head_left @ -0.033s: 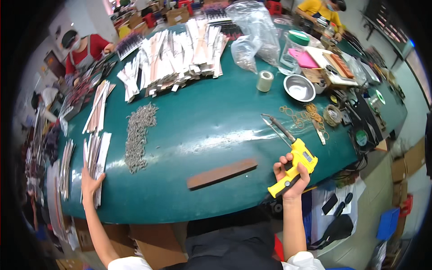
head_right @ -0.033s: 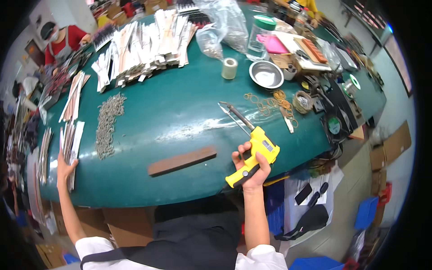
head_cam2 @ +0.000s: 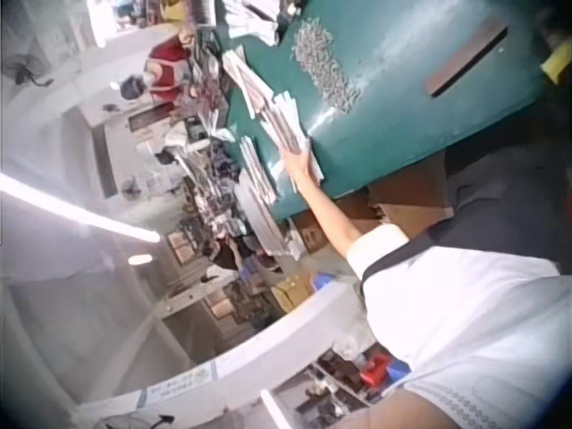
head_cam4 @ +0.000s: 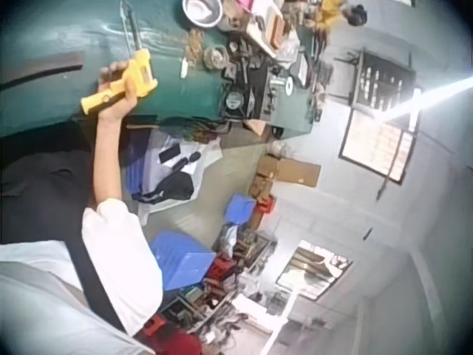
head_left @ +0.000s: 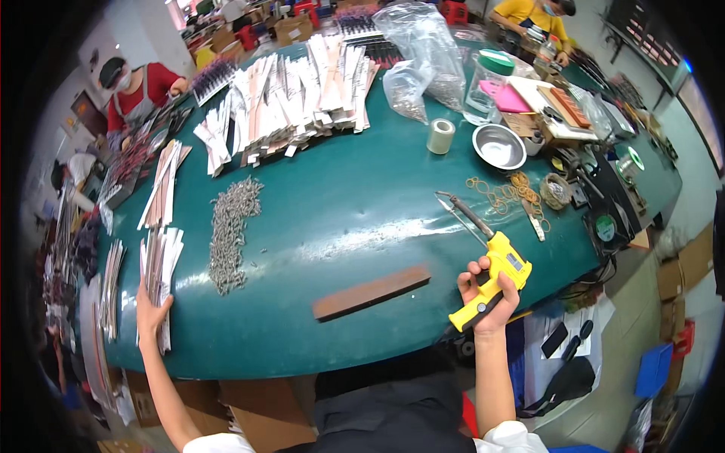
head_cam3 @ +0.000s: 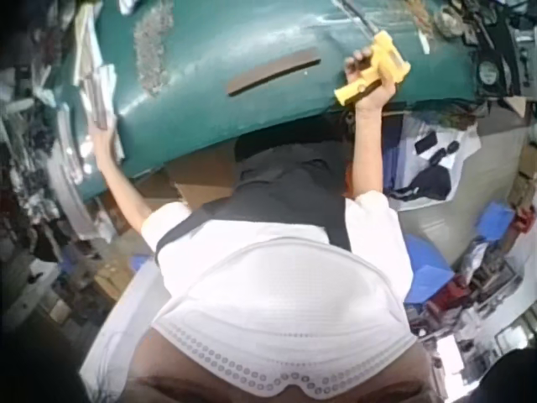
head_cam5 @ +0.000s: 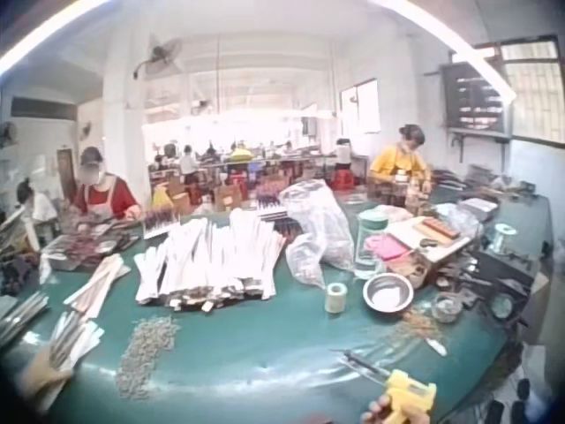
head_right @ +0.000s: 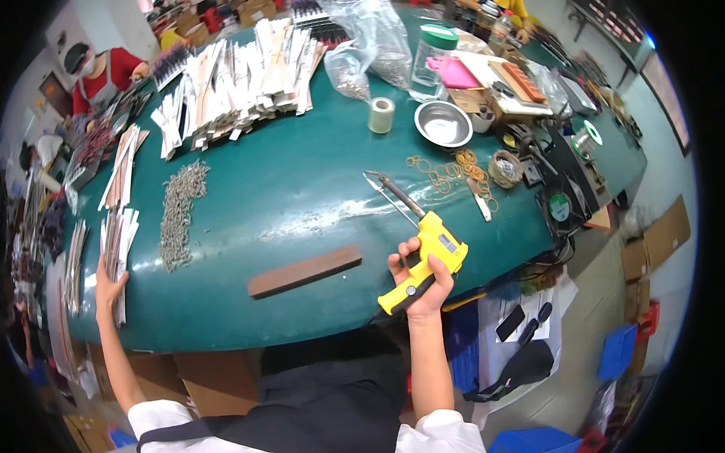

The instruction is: The person solders small components onto LED strips using a soldering gun, secures finished strips with a rubber band, and arranges new strips to solder more components onto them.

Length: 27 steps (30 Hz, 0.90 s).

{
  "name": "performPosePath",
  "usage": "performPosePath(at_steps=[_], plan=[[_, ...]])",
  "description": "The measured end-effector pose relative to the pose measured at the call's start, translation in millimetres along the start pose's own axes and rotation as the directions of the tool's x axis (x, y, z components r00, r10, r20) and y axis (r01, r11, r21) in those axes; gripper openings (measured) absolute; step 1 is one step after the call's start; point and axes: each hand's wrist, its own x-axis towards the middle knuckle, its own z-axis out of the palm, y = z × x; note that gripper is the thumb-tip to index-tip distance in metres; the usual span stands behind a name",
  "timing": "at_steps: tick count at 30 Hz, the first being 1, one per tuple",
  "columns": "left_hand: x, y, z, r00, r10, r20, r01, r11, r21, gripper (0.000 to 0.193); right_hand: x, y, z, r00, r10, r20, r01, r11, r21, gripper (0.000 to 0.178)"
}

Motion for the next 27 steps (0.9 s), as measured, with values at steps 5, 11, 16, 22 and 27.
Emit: performPosePath(at_steps=[5, 11, 16, 22, 27], plan=[[-7, -14, -6, 0.991, -0.107, 0.076, 0.117, 0.984, -0.133, 0.075, -7, -7, -5, 1.0, 0.003, 0.003, -0.003, 1.0, 0.029, 0.039], [-26, -39, -21, 0.997, -0.079, -0.005, 0.079, 0.997, 0.001, 0.071, -14, 1, -3, 0.999, -0.024, -0.023, 0.024, 0.999, 0.027, 0.042], [-19, -52, -11, 0.998, -0.022, 0.054, 0.014, 0.99, 0.139, 0.075, -12, -4, -2, 0.999, -0.009, -0.048, 0.011, 0.999, 0.041, 0.043], [12, 18, -17, 0.913, 0.211, -0.351, -0.2, 0.977, 0.066, 0.046, 2, -39, -1, 0.999, -0.026, -0.031, 0.032, 0.979, 0.199, 0.038], [36, 194, -42, 0.918, 0.39, -0.067, -0.377, 0.812, -0.445, 0.029, 29, -86, -7, 0.979, -0.198, -0.039, 0.202, 0.963, 0.179, 0.041]])
